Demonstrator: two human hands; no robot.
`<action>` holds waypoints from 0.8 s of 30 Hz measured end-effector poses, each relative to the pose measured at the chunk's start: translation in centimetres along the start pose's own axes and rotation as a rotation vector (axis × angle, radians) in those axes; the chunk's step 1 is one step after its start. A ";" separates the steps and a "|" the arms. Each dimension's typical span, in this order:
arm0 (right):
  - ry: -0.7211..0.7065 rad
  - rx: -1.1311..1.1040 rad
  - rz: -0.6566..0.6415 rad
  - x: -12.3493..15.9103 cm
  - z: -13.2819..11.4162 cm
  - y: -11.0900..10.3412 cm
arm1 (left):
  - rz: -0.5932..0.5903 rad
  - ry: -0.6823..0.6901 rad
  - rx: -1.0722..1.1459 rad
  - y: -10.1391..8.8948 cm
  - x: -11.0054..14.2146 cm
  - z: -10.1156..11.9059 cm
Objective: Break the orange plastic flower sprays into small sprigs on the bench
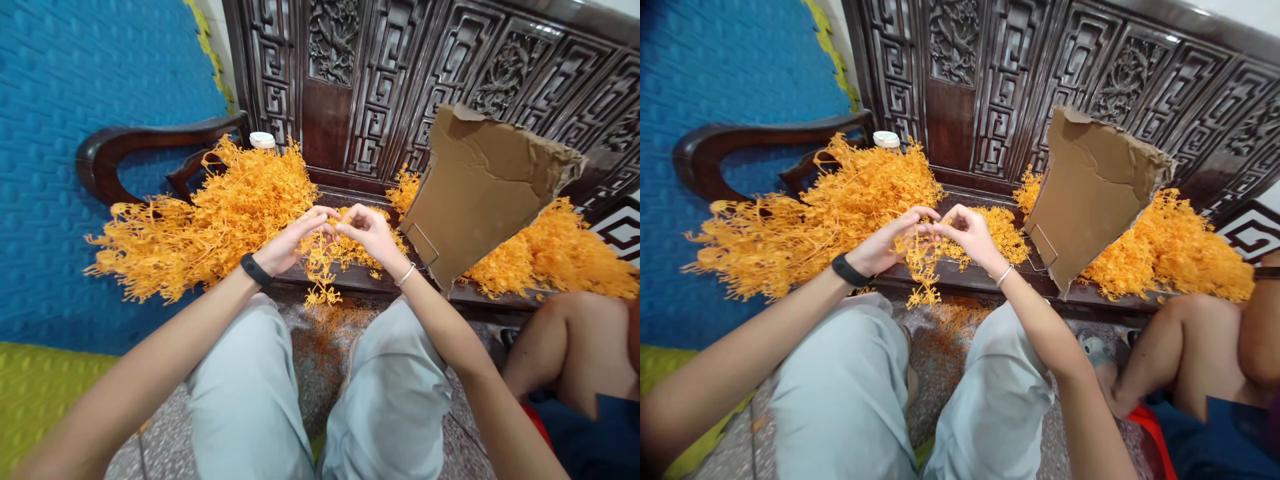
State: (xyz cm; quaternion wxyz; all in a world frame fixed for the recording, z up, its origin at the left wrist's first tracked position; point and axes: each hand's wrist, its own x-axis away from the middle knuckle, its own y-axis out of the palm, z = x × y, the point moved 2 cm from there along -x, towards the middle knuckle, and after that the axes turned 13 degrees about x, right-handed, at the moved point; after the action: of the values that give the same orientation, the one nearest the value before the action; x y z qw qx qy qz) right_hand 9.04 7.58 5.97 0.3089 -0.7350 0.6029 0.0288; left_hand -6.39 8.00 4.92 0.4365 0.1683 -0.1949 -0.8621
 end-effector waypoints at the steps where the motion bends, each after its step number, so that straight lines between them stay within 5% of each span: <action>1: -0.005 0.008 -0.002 0.0 0.0 0.0 | -0.004 -0.010 0.013 -0.1 0.0 0.0; 15: -0.023 -0.104 0.030 -1.0 1.2 -0.2 | -0.025 -0.015 0.094 -0.5 -0.2 0.3; 24: 0.123 -0.422 -0.314 -1.4 1.5 1.0 | 0.100 0.113 -0.194 0.3 -0.1 0.7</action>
State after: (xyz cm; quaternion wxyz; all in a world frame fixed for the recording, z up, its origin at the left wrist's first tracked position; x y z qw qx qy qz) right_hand 8.28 9.44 4.86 0.1124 -0.8679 0.4799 0.0608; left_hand -6.45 8.08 5.65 0.5035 0.1635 -0.0938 -0.8432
